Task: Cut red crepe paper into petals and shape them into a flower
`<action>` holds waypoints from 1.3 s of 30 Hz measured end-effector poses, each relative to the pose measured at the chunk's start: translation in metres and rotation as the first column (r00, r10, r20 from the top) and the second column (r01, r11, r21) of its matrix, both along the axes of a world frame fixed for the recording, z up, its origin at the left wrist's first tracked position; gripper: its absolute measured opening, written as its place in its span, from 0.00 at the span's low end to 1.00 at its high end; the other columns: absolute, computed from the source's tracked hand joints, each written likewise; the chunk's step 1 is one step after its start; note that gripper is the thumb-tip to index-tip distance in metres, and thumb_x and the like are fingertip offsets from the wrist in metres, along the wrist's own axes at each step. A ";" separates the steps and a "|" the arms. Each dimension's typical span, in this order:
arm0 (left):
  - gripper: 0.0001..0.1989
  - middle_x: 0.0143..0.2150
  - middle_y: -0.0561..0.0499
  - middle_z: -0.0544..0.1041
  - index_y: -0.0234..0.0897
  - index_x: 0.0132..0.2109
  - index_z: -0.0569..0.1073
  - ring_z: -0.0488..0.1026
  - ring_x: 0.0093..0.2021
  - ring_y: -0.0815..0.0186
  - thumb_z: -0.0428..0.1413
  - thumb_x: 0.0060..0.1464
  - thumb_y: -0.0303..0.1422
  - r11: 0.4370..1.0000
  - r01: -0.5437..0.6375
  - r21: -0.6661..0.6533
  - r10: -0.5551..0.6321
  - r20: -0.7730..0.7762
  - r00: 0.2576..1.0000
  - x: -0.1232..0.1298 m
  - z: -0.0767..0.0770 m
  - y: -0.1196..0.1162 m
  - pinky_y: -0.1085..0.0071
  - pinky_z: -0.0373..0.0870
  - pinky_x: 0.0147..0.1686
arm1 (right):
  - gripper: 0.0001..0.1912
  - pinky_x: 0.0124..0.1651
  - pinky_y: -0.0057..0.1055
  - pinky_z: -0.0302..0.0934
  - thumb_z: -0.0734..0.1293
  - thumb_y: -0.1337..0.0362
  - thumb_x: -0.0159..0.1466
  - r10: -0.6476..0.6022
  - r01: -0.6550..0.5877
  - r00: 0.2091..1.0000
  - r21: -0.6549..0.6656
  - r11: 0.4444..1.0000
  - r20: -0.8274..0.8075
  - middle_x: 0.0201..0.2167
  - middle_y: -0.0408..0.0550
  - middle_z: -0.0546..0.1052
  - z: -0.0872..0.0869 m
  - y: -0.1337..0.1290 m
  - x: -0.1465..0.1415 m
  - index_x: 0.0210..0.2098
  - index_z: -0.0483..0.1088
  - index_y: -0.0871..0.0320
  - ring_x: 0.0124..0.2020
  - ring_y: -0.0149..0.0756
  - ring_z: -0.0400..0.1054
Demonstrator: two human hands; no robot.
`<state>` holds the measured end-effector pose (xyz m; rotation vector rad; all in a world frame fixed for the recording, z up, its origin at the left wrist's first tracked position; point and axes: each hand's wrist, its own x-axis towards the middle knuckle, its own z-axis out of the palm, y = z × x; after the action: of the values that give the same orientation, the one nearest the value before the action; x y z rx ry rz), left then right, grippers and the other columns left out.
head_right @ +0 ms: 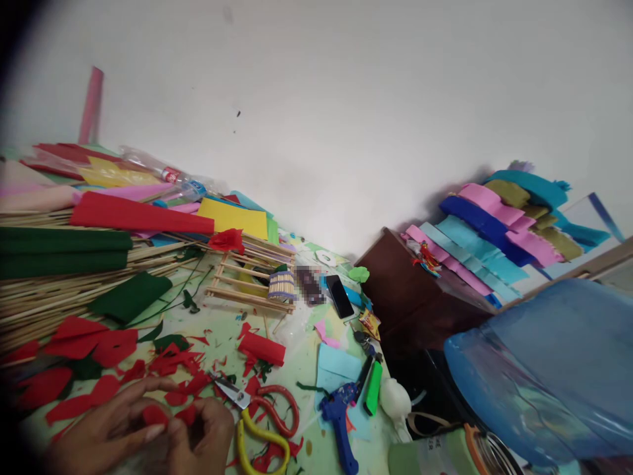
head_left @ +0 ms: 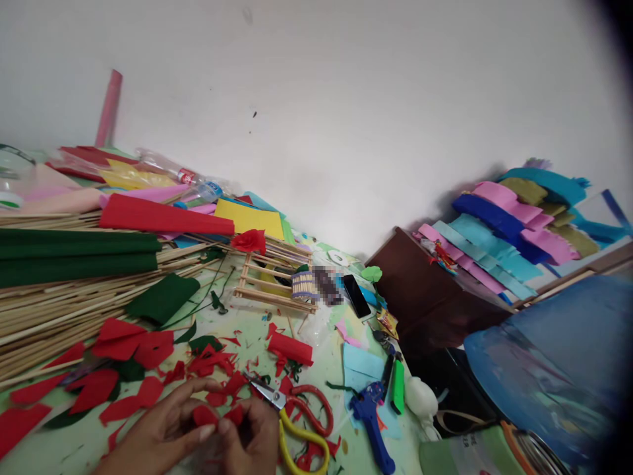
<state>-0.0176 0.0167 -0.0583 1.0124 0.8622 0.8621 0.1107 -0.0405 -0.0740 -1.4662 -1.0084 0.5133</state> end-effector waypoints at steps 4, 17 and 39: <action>0.24 0.25 0.53 0.77 0.43 0.42 0.73 0.75 0.31 0.59 0.65 0.36 0.43 1.000 0.013 -0.026 -0.014 -0.035 0.999 -0.003 0.004 0.002 0.68 0.72 0.33 | 0.12 0.28 0.27 0.60 0.68 0.55 0.55 0.059 -0.060 0.998 -0.025 0.998 -0.031 0.23 0.44 0.69 0.007 0.000 0.002 0.27 0.69 0.58 0.25 0.34 0.63; 0.14 0.27 0.53 0.77 0.38 0.30 0.74 0.74 0.30 0.62 0.66 0.30 0.32 0.996 -0.046 -0.083 0.042 -0.047 0.998 -0.003 0.035 0.000 0.72 0.70 0.29 | 0.08 0.29 0.27 0.59 0.66 0.60 0.55 0.182 -0.189 0.980 -0.088 0.978 -0.086 0.22 0.42 0.68 0.039 -0.001 0.006 0.24 0.68 0.59 0.26 0.33 0.62; 0.05 0.27 0.49 0.79 0.37 0.23 0.75 0.75 0.32 0.59 0.64 0.36 0.31 0.994 0.079 0.081 -0.070 -0.109 0.992 -0.005 0.030 0.002 0.68 0.71 0.33 | 0.13 0.28 0.27 0.57 0.65 0.56 0.58 0.226 -0.226 0.972 -0.004 0.974 0.061 0.21 0.43 0.69 0.049 -0.002 0.002 0.24 0.71 0.58 0.24 0.33 0.62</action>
<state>-0.0227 0.0184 -0.0282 1.1665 0.8766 0.7926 0.1132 -0.0429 -0.0253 -1.3786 -1.2324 0.6329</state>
